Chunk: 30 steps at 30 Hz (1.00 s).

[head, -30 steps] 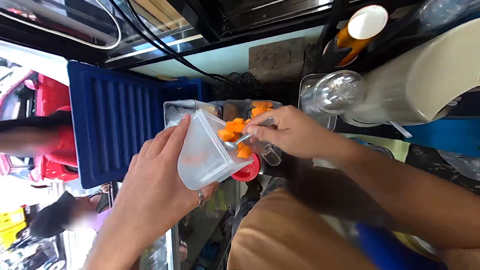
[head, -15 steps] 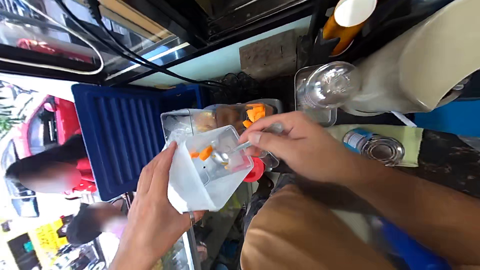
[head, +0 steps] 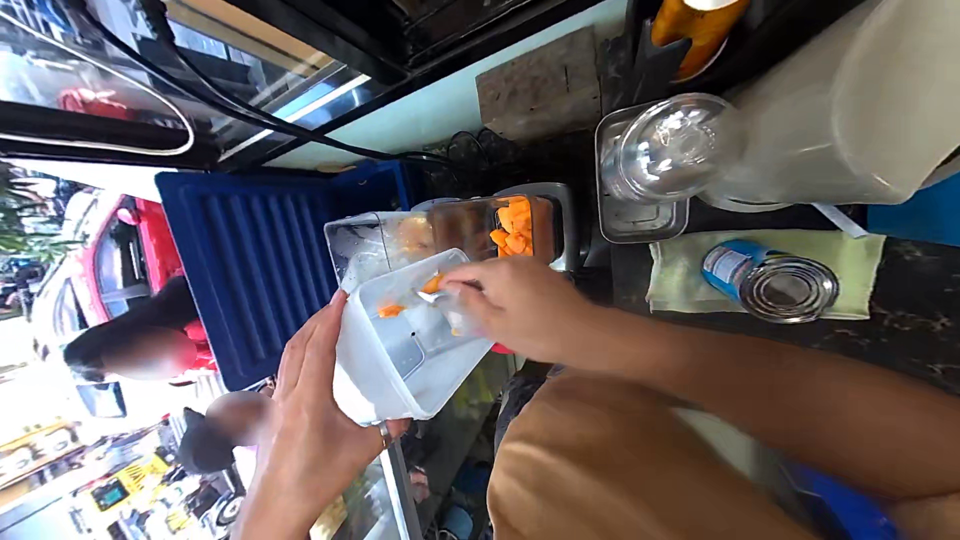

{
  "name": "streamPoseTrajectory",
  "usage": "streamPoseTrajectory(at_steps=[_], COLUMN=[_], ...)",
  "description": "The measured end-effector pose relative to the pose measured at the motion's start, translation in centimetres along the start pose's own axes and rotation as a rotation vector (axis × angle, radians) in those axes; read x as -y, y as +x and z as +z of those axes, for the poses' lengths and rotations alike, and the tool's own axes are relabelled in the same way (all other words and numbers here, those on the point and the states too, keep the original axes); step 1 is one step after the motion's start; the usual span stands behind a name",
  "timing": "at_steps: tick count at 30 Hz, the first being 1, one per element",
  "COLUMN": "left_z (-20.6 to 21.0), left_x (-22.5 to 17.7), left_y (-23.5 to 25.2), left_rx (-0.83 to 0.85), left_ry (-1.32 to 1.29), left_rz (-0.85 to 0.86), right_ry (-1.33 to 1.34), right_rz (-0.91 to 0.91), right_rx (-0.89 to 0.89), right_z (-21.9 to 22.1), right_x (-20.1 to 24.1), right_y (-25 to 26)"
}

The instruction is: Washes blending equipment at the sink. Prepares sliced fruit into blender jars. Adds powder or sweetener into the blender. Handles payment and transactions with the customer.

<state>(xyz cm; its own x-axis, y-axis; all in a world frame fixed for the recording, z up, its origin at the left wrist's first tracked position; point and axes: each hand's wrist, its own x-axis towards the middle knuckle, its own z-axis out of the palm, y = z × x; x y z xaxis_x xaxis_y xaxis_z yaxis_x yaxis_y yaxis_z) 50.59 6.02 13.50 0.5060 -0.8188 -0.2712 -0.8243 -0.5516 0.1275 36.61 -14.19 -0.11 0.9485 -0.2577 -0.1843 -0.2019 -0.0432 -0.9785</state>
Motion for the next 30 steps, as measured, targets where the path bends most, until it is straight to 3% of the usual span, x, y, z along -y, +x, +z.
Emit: streamPoseTrajectory(at_steps=[4,6,10,12,21,25,30], left_z=[-0.4,-0.5,-0.4,-0.6,-0.9,-1.1,-0.5], left_x=[0.1,-0.1,-0.8,-0.4,1.1,1.5,2.6], left_y=[0.2,0.4,1.1,1.2,0.7,0.1,-3.1], left_rx=[0.020,0.013,0.028,0.024,0.042,0.043,-0.072], left_ry=[0.013,0.006,0.002,-0.004,0.002,0.055,0.072], left_rz=[-0.001,0.023,0.073,0.064,0.040,0.047,0.065], right_ry=[0.107,0.173,0.050,-0.058,0.026,0.041,0.094], right_rz=[0.067,0.034,-0.049,-0.090,0.108,0.030,-0.087], right_rx=[-0.139,-0.168,0.145,0.177,-0.104,-0.274,-0.315], right_z=[-4.3,-4.1,0.3,1.2,-4.2,-6.7,-7.2], right_x=[-0.3,1.2,2.9,2.3,0.7,0.6,2.0], right_y=[-1.8,-2.2,0.0,1.2,-2.8,-4.1,-5.0])
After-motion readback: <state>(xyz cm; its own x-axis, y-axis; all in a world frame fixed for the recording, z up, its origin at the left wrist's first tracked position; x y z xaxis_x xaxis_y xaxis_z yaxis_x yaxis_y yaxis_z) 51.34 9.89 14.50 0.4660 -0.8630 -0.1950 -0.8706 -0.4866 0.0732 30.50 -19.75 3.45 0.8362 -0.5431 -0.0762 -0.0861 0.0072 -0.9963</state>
